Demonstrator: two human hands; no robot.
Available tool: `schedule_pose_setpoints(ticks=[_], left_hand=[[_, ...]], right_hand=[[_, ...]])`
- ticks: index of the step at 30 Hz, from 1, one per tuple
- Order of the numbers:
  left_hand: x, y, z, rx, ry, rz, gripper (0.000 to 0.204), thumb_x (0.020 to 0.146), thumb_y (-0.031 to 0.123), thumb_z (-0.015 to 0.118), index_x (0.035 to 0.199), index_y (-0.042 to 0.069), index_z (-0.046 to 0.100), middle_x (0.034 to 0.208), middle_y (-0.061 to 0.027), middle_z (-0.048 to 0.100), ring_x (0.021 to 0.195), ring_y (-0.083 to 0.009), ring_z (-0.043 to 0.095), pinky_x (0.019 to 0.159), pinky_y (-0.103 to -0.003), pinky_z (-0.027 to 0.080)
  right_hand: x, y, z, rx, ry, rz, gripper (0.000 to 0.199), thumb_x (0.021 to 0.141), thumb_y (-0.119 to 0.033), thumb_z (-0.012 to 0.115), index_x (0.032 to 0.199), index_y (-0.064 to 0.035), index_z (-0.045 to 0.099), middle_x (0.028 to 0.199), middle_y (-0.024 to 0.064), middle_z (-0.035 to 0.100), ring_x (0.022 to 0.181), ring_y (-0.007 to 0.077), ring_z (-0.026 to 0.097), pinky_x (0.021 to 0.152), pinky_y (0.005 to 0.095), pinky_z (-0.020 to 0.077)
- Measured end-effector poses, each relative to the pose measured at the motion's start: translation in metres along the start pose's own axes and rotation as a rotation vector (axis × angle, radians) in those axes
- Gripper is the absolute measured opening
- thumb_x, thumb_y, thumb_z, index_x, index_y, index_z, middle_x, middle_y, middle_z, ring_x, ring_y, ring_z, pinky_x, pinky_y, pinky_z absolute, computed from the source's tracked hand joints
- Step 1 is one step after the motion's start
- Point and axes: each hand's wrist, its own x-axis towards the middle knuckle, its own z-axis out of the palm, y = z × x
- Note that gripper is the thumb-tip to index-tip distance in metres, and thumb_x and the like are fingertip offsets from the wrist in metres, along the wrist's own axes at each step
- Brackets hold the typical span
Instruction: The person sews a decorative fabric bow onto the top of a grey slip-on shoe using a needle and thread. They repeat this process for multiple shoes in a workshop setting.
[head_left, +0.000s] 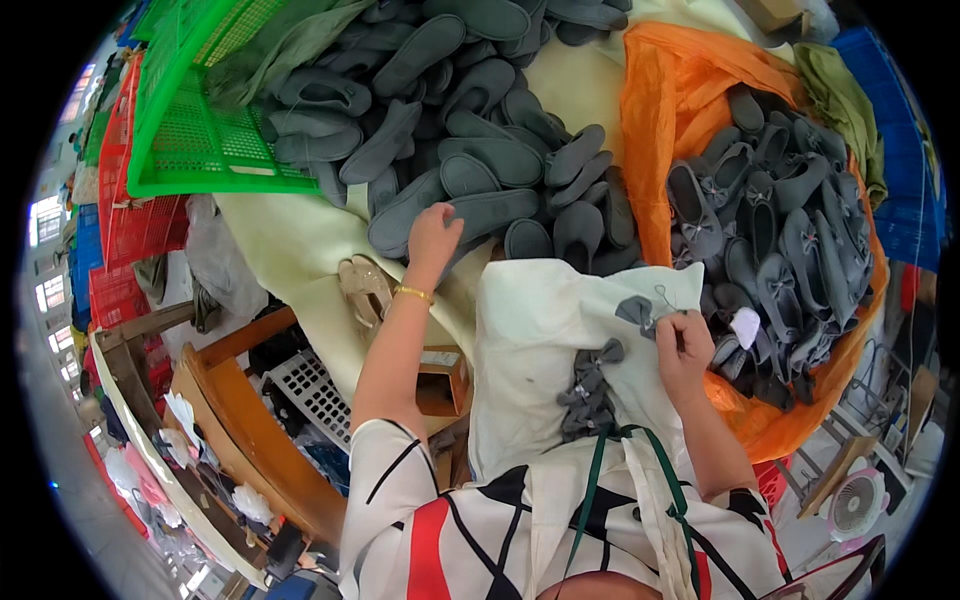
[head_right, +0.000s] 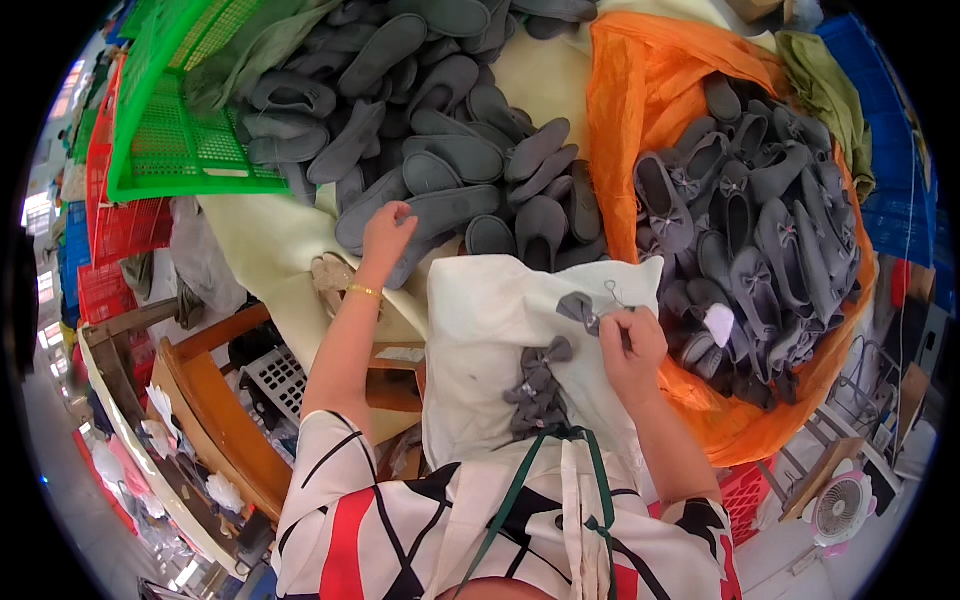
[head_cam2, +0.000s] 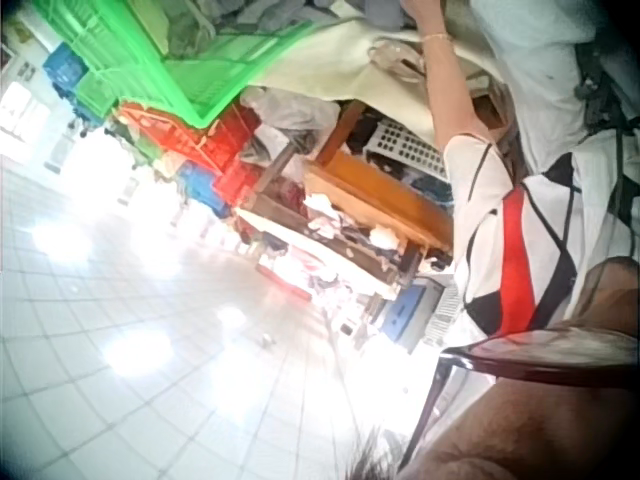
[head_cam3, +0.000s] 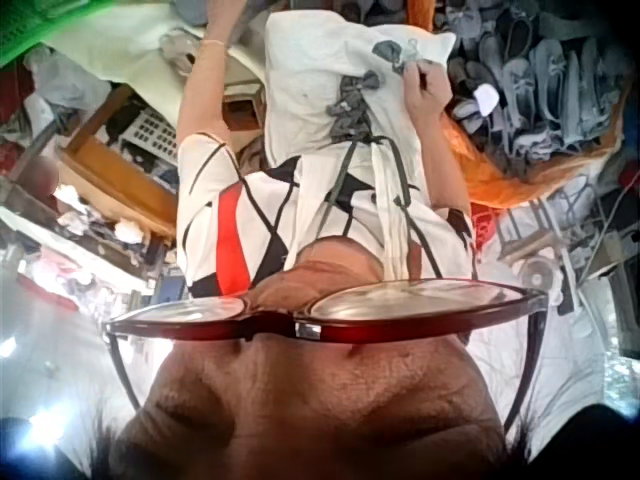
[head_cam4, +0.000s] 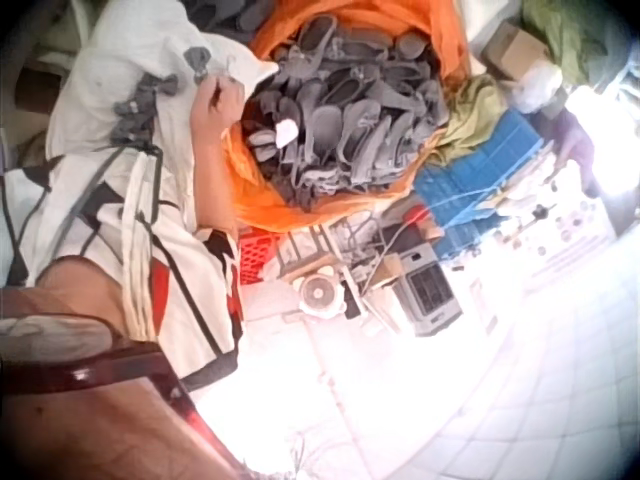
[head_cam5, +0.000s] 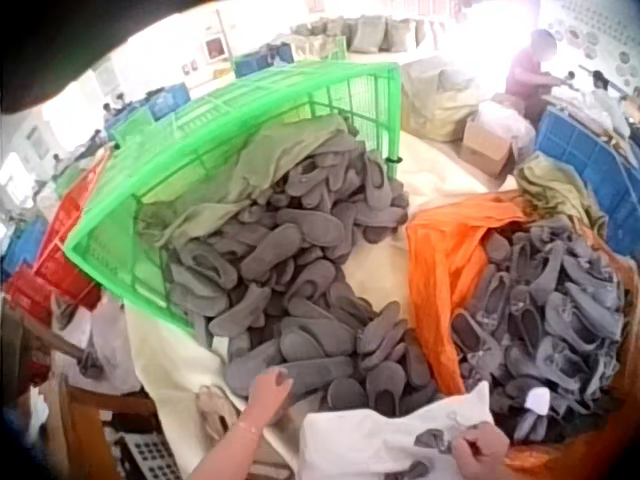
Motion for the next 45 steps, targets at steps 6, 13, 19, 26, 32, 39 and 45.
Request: schedule_pose_setpoints(ticks=[6, 13, 19, 26, 32, 39, 45], left_hand=[[0.038, -0.071, 0.054, 0.370, -0.032, -0.044, 0.055, 0.078, 0.020, 0.074, 0.126, 0.002, 0.055, 0.121, -0.0206, 0.063, 0.111, -0.0377, 0.061, 0.094, -0.044, 0.051], [-0.019, -0.058, 0.064, 0.087, -0.525, -0.098, 0.059, 0.066, 0.026, 0.075, 0.118, 0.000, 0.063, 0.112, -0.0226, 0.064, 0.107, -0.0397, 0.060, 0.092, -0.045, 0.050], [-0.046, -0.010, -0.007, -0.178, -0.407, -0.021, 0.053, 0.069, 0.028, 0.076, 0.110, -0.003, 0.065, 0.099, -0.0158, 0.063, 0.094, -0.0271, 0.061, 0.085, -0.037, 0.050], [-0.142, 0.067, -0.098, -0.575, -0.167, -0.011, 0.033, 0.076, 0.030, 0.079, 0.076, 0.003, 0.060, 0.071, -0.0064, 0.054, 0.070, -0.0197, 0.052, 0.062, -0.037, 0.042], [-0.219, 0.103, -0.108, 0.052, 0.152, 0.465, 0.047, 0.076, 0.028, 0.080, 0.050, 0.006, 0.046, 0.053, -0.0109, 0.045, 0.059, -0.0320, 0.046, 0.057, -0.044, 0.037], [-0.267, 0.108, -0.117, -0.386, 0.050, -0.231, 0.044, 0.091, 0.030, 0.072, 0.059, 0.008, 0.052, 0.058, -0.0023, 0.057, 0.050, -0.0174, 0.047, 0.048, -0.034, 0.038], [-0.311, 0.128, -0.086, -1.059, -0.496, -0.636, 0.019, 0.090, 0.023, 0.074, 0.084, 0.007, 0.067, 0.077, 0.0042, 0.064, 0.066, -0.0057, 0.055, 0.060, -0.025, 0.043]], right_hand=[[0.012, -0.002, 0.001, -0.087, -0.048, -0.063, 0.009, 0.080, 0.002, 0.070, 0.084, -0.0050, 0.066, 0.069, 0.0057, 0.050, 0.057, 0.0180, 0.049, 0.051, 0.0301, 0.0362], [0.011, -0.006, 0.002, -0.051, -0.036, -0.090, 0.008, 0.080, 0.000, 0.073, 0.084, -0.0038, 0.066, 0.068, 0.0049, 0.049, 0.058, 0.0168, 0.048, 0.051, 0.0307, 0.0364], [0.000, -0.007, 0.004, -0.026, 0.004, -0.104, 0.006, 0.083, -0.001, 0.071, 0.085, -0.0025, 0.066, 0.071, 0.0066, 0.053, 0.059, 0.0183, 0.050, 0.053, 0.0306, 0.0391], [-0.015, -0.012, 0.004, 0.310, 0.020, 0.161, 0.009, 0.093, -0.008, 0.068, 0.089, -0.0001, 0.064, 0.075, 0.0002, 0.058, 0.069, 0.0071, 0.054, 0.059, 0.0239, 0.0433], [-0.041, -0.025, 0.011, 0.629, -0.172, 0.384, 0.010, 0.096, -0.012, 0.067, 0.092, -0.0025, 0.066, 0.080, -0.0046, 0.060, 0.067, 0.0021, 0.051, 0.060, 0.0202, 0.0429], [-0.057, -0.041, -0.003, 0.717, -0.199, 0.491, 0.017, 0.099, -0.020, 0.064, 0.096, -0.0032, 0.066, 0.079, -0.0044, 0.060, 0.065, 0.0036, 0.053, 0.060, 0.0207, 0.0461], [-0.068, -0.070, -0.004, 0.731, -0.332, 0.529, 0.018, 0.099, -0.021, 0.063, 0.097, -0.0033, 0.065, 0.080, -0.0033, 0.060, 0.065, 0.0054, 0.054, 0.060, 0.0211, 0.0459]])
